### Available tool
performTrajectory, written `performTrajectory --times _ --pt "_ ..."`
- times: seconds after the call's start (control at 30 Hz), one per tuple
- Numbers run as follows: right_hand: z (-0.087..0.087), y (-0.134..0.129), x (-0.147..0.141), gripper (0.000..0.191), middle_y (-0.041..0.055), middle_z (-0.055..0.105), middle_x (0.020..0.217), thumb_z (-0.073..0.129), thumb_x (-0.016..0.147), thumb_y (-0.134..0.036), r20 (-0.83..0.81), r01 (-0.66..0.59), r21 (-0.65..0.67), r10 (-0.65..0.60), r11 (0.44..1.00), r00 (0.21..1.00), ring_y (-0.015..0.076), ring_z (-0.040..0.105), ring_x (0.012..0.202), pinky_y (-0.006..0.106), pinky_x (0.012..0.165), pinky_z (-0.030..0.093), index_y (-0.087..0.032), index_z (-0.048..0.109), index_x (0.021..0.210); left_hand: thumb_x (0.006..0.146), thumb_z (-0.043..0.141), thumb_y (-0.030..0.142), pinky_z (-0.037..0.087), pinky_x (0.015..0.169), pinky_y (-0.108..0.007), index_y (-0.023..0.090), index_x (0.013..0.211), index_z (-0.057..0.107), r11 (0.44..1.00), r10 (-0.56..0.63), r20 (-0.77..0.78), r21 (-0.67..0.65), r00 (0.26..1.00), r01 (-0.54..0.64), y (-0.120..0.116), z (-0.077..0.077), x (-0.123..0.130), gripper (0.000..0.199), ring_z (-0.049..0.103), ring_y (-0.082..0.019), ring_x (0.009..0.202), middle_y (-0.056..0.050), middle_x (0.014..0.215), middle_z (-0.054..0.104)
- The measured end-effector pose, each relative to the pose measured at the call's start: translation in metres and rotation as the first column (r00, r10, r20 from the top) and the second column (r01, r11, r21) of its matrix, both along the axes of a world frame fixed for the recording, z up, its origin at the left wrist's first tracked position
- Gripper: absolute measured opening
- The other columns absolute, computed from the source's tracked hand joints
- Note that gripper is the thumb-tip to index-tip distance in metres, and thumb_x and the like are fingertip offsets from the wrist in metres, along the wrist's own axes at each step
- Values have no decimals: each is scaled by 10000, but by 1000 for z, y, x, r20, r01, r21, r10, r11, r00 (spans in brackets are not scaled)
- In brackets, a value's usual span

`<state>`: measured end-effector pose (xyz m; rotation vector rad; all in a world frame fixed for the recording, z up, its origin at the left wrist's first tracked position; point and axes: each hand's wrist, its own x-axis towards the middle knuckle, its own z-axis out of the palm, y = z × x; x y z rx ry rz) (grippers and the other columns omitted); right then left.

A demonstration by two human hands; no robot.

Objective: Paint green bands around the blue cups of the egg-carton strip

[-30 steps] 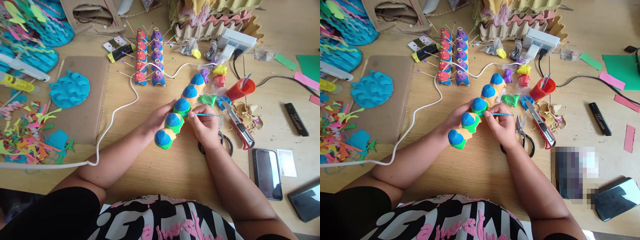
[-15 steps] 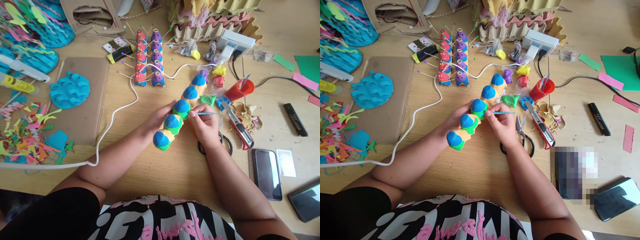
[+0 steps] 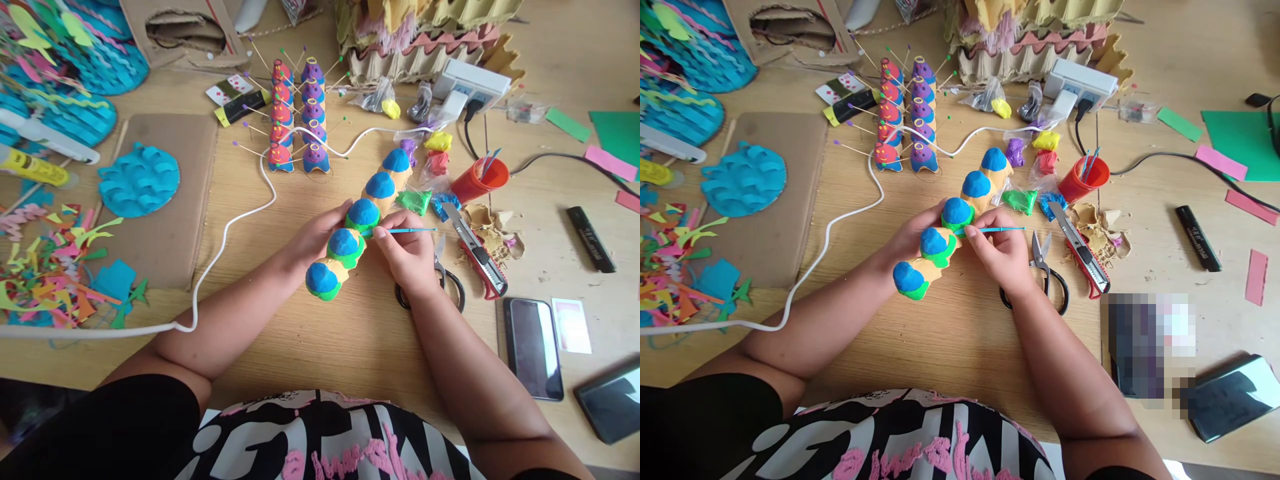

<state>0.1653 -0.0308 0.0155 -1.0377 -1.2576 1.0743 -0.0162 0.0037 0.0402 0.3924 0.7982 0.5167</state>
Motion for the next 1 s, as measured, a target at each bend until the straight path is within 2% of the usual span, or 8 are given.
performTrajectory --times 0.13,0.3,0.5,0.67,0.77,1.0 --pt "3 -1 -1 451 -18 648 771 850 900 -647 35 22 -6 -22 1000 999 142 576 707 306 655 478 -250 646 832 1048 558 578 395 481 -223 231 930 648 1000 22 -11 0 1000 -22 1 5 2 377 512 -115 448 38 579 536" --pt "-1 -1 0 405 -22 648 798 867 908 -595 -26 34 19 -33 999 999 137 572 724 301 666 477 -258 649 852 1080 500 599 402 477 -217 230 967 661 1000 10 -20 29 1000 -9 -1 7 1 418 546 -121 471 35 592 564" --pt "-1 0 -1 446 -24 631 763 865 892 -638 -10 68 18 -68 998 998 141 562 686 308 626 471 -264 629 831 1069 547 585 385 485 -212 230 923 621 999 10 -21 46 1000 -9 -2 6 1 391 543 -119 468 49 575 541" --pt "0 -1 -3 445 -19 629 768 858 900 -639 -2 77 56 -77 995 997 147 569 689 322 629 479 -268 624 826 1093 540 510 507 645 -217 229 1041 692 988 89 22 128 996 -91 -4 -1 5 324 676 -130 676 17 755 702" --pt "1 -1 -3 420 -17 634 779 851 915 -623 26 84 60 -86 995 996 144 573 699 323 645 486 -266 642 842 1101 520 503 536 723 -228 237 1083 708 985 112 2 134 994 -111 -5 -1 7 327 723 -146 787 5 831 739" --pt "-3 -2 0 401 -23 610 772 836 937 -601 28 115 96 -118 989 993 146 552 710 329 673 472 -265 639 842 1064 579 569 489 620 -240 247 1023 686 993 71 31 90 997 -74 -4 0 4 342 637 -141 613 37 672 639"
